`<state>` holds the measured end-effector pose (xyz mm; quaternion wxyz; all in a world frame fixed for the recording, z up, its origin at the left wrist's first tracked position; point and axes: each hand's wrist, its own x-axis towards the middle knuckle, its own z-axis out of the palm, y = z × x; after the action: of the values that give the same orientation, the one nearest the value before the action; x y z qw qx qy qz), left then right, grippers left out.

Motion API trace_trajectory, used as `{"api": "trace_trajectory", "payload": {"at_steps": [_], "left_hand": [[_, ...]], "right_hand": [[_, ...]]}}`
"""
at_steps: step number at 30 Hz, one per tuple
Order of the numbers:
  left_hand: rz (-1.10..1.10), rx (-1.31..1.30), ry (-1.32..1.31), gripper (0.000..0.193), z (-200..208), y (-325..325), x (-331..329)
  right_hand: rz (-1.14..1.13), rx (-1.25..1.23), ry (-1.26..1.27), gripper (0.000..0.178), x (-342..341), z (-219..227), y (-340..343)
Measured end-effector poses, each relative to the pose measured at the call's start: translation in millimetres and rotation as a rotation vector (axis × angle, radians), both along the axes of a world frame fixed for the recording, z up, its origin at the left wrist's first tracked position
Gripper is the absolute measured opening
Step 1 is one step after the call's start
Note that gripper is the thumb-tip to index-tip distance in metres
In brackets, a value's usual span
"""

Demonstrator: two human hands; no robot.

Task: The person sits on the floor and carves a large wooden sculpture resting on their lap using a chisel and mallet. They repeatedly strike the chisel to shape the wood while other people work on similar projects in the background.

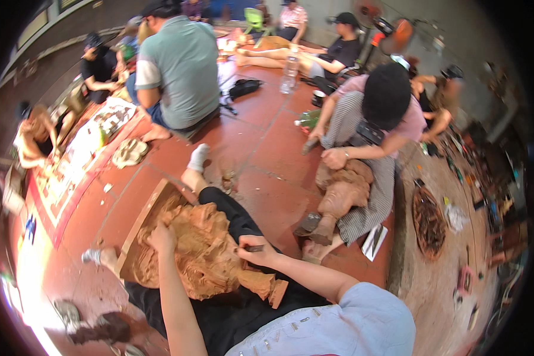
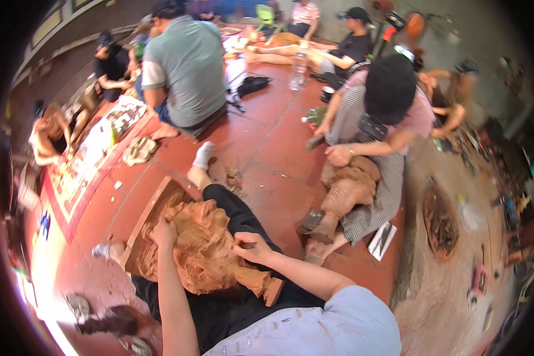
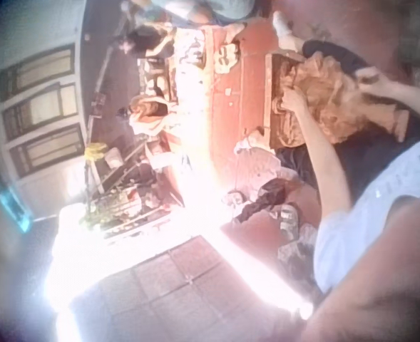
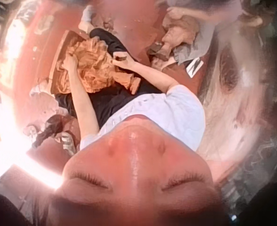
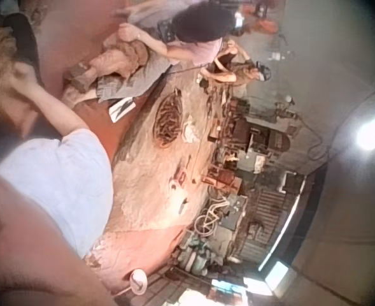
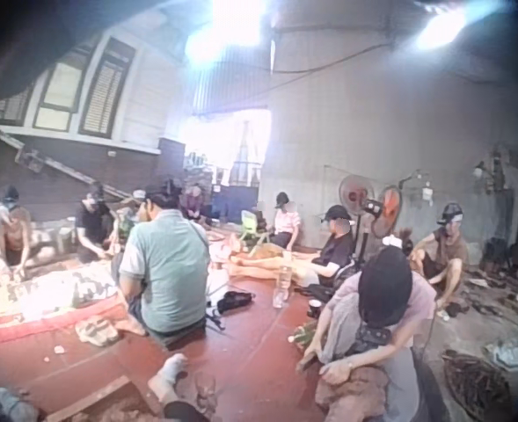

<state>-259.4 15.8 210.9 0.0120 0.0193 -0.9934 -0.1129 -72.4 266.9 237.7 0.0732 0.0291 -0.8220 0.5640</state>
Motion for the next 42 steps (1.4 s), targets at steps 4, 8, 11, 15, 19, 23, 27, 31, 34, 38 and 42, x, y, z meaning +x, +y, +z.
{"api": "trace_trajectory", "payload": {"at_steps": [4,8,11,15,19,23,27,31,34,38,42], "left_hand": [[-0.011,0.053,0.014,0.029,4.7,1.2,3.0],[0.007,0.051,0.005,0.028,8.6,2.0,5.6],[0.001,0.064,0.005,0.027,11.6,5.2,8.6],[0.006,0.100,-0.007,0.027,14.0,4.8,9.6],[0.006,0.101,0.009,0.027,8.3,1.0,8.2],[-0.005,0.090,0.009,0.026,4.2,0.0,5.7],[0.011,0.096,0.016,0.025,9.6,1.5,8.7],[0.011,0.119,0.067,0.026,2.6,1.6,8.3],[0.002,0.110,0.029,0.026,5.3,5.7,7.4],[0.017,0.113,0.022,0.026,1.8,-1.2,7.9],[0.027,0.120,0.041,0.027,3.0,-2.5,5.8]], "right_hand": [[-0.050,-0.008,-0.082,0.017,3.7,9.7,-1.4],[-0.035,0.007,-0.039,0.018,-11.9,4.9,-13.0],[-0.048,0.042,-0.043,0.019,-5.8,-6.5,-5.0],[-0.091,0.000,-0.086,0.019,3.0,-3.3,2.7],[-0.054,0.022,-0.035,0.017,-13.1,1.8,-9.9],[-0.102,0.031,-0.047,0.014,-1.7,-17.2,-3.1],[-0.105,0.025,-0.122,0.015,5.9,-14.2,11.4],[-0.102,-0.018,-0.090,0.016,-6.2,-3.3,-2.6],[-0.086,-0.070,-0.112,0.015,-10.3,-5.7,-4.4],[-0.100,-0.048,-0.085,0.013,7.2,-35.4,15.3],[-0.076,-0.118,-0.099,0.013,-1.4,-32.2,11.3]]}}
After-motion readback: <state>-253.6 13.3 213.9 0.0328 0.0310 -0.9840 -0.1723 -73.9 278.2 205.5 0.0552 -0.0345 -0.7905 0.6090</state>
